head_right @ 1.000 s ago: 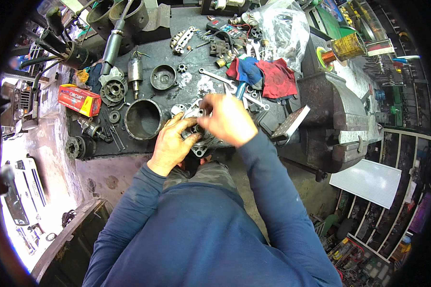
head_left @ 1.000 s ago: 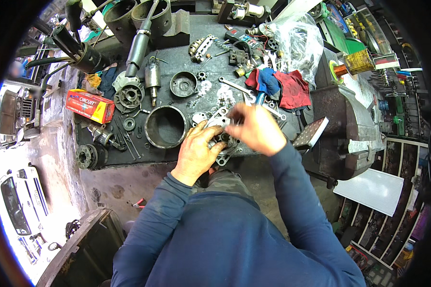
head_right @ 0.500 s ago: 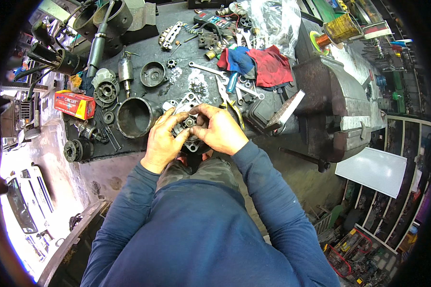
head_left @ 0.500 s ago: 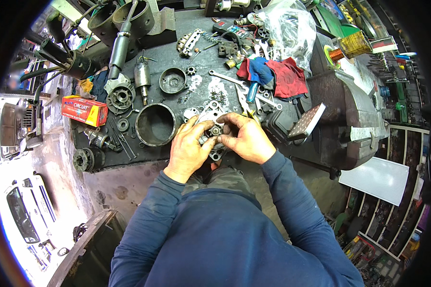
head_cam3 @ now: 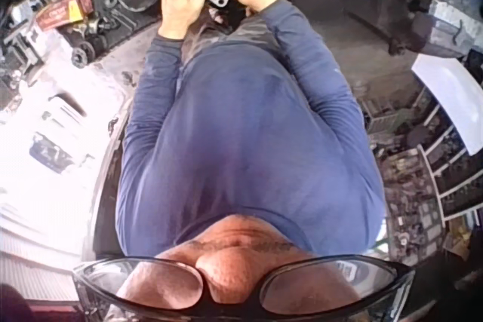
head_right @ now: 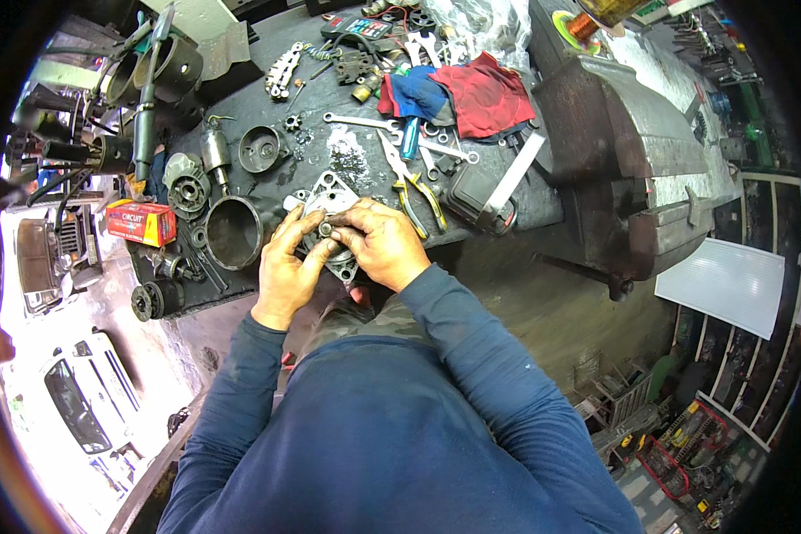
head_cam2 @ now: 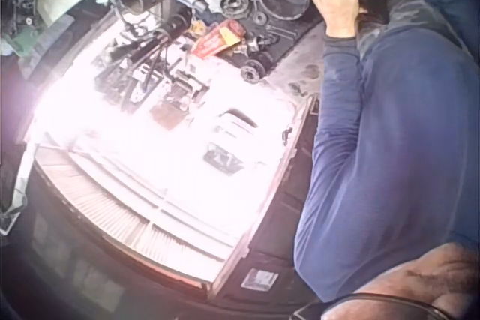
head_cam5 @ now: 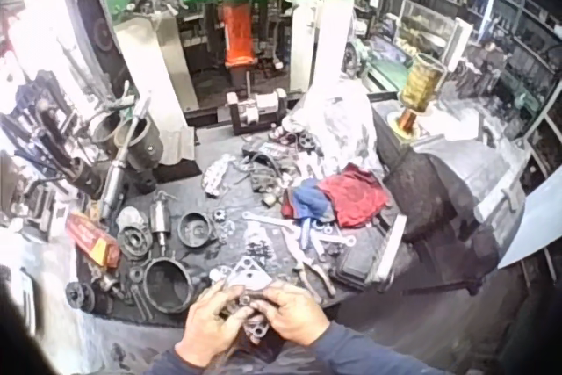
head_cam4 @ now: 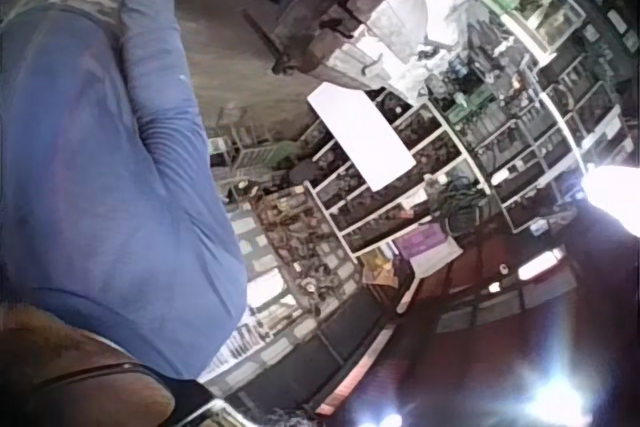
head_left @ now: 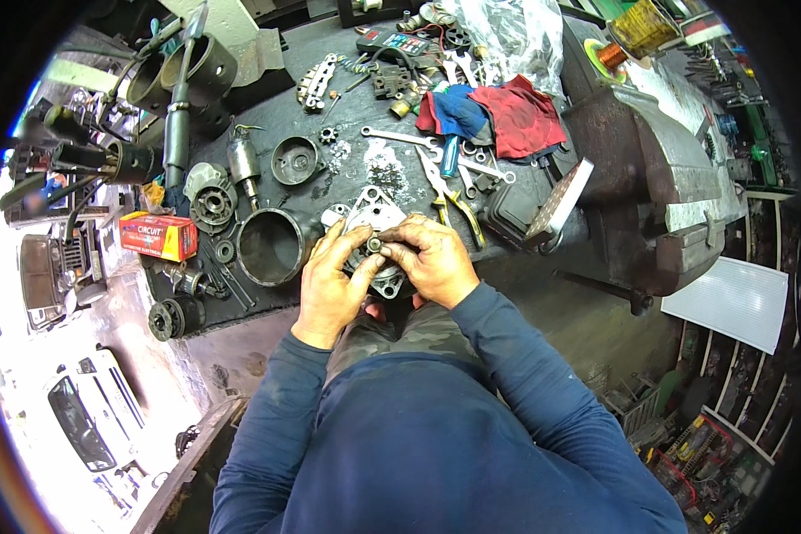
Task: The person cleans a cylindrical metal part with a cloth, then wipes a larger housing component. They insert a shaft into the housing, rotate it, and use a screwdriver to adjust internal components. The person then handles a small spring and places it into the housing, continuing to assemble the mechanism.
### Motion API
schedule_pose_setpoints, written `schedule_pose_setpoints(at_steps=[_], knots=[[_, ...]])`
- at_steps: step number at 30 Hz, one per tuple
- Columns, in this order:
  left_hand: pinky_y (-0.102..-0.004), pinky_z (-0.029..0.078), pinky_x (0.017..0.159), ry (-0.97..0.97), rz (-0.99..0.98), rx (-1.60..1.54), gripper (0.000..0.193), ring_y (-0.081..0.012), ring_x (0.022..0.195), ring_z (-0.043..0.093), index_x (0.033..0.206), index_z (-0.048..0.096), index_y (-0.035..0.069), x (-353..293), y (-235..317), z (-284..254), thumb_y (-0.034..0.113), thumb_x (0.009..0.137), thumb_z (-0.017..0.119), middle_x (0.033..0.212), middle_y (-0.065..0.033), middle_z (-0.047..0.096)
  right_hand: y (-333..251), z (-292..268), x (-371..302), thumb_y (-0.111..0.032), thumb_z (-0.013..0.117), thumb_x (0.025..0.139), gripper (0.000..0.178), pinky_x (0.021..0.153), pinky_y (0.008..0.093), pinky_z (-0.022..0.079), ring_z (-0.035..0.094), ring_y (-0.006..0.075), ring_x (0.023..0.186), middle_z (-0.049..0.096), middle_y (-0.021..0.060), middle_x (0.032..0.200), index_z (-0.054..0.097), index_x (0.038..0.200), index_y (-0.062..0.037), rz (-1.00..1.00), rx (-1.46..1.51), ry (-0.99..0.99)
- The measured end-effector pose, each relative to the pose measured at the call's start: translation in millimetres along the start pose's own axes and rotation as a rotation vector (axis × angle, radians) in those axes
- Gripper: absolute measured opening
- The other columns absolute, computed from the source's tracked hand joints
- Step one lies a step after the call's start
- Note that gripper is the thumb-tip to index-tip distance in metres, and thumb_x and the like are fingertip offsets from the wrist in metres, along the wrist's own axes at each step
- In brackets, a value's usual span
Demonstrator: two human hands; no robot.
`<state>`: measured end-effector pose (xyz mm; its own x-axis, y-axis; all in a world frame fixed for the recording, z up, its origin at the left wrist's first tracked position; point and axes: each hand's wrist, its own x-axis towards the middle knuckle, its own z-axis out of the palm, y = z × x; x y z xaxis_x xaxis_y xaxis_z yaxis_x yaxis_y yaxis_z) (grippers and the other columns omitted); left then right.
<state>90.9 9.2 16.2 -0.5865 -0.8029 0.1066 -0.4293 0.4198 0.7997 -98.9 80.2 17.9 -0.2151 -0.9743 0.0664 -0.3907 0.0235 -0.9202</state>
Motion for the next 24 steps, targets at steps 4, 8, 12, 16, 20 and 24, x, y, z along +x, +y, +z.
schedule_pose_setpoints(at_steps=[4,8,12,16,20,24], knots=[[-0.0494,0.049,0.113,0.021,0.053,-0.016,0.037,-0.0428,0.134,0.063,0.123,0.075,0.003,1.4,-2.6,0.1,0.022,0.093,0.082,0.126,-0.0161,0.077,5.5,4.2,-3.3,-0.008,0.08,0.09,0.018,0.081,0.0387,0.058,0.073,0.0316,0.09,0.074,0.0136,0.096,0.079,0.106,-0.0027,-0.013,0.025,0.038],[-0.0488,0.049,0.114,0.012,0.064,-0.01,0.031,-0.0422,0.126,0.068,0.12,0.074,0.001,5.2,-1.7,1.0,0.015,0.094,0.081,0.121,-0.0183,0.078,14.5,0.4,-1.0,-0.006,0.079,0.091,0.019,0.082,0.0377,0.059,0.074,0.0306,0.092,0.076,0.0138,0.101,0.079,0.109,-0.002,-0.033,0.105,-0.004],[-0.0485,0.049,0.114,-0.007,0.033,0.073,0.029,-0.0419,0.126,0.069,0.12,0.073,0.001,5.1,3.0,-0.5,0.013,0.095,0.08,0.12,-0.0186,0.078,24.3,-5.1,1.8,-0.008,0.079,0.089,0.022,0.09,0.0409,0.059,0.073,0.0346,0.101,0.076,0.0151,0.108,0.078,0.111,-0.0031,-0.046,0.205,-0.071],[-0.0465,0.051,0.111,-0.039,0.026,0.093,0.032,-0.0408,0.131,0.067,0.124,0.073,0.001,5.7,5.6,-2.5,0.012,0.094,0.08,0.124,-0.017,0.077,30.4,-7.5,4.7,-0.009,0.078,0.089,0.024,0.094,0.0436,0.057,0.072,0.0355,0.104,0.076,0.0163,0.108,0.076,0.112,-0.0014,-0.075,0.206,-0.087],[-0.0437,0.052,0.109,-0.065,-0.004,0.15,0.036,-0.0397,0.131,0.067,0.127,0.074,0.002,6.2,7.9,-6.2,0.011,0.094,0.081,0.126,-0.0175,0.077,30.7,-7.1,6.8,-0.011,0.079,0.088,0.025,0.092,0.0437,0.058,0.072,0.0352,0.103,0.075,0.0158,0.108,0.076,0.11,-0.0009,-0.111,0.204,-0.081],[-0.0407,0.051,0.111,-0.108,-0.054,0.193,0.035,-0.034,0.132,0.067,0.13,0.072,-0.003,5.8,11.2,-10.5,0.005,0.096,0.078,0.132,-0.0227,0.074,31.4,-5.3,5.7,-0.01,0.081,0.088,0.03,0.089,0.0416,0.059,0.073,0.0338,0.099,0.074,0.0136,0.107,0.076,0.116,-0.0013,-0.082,0.217,-0.052]])
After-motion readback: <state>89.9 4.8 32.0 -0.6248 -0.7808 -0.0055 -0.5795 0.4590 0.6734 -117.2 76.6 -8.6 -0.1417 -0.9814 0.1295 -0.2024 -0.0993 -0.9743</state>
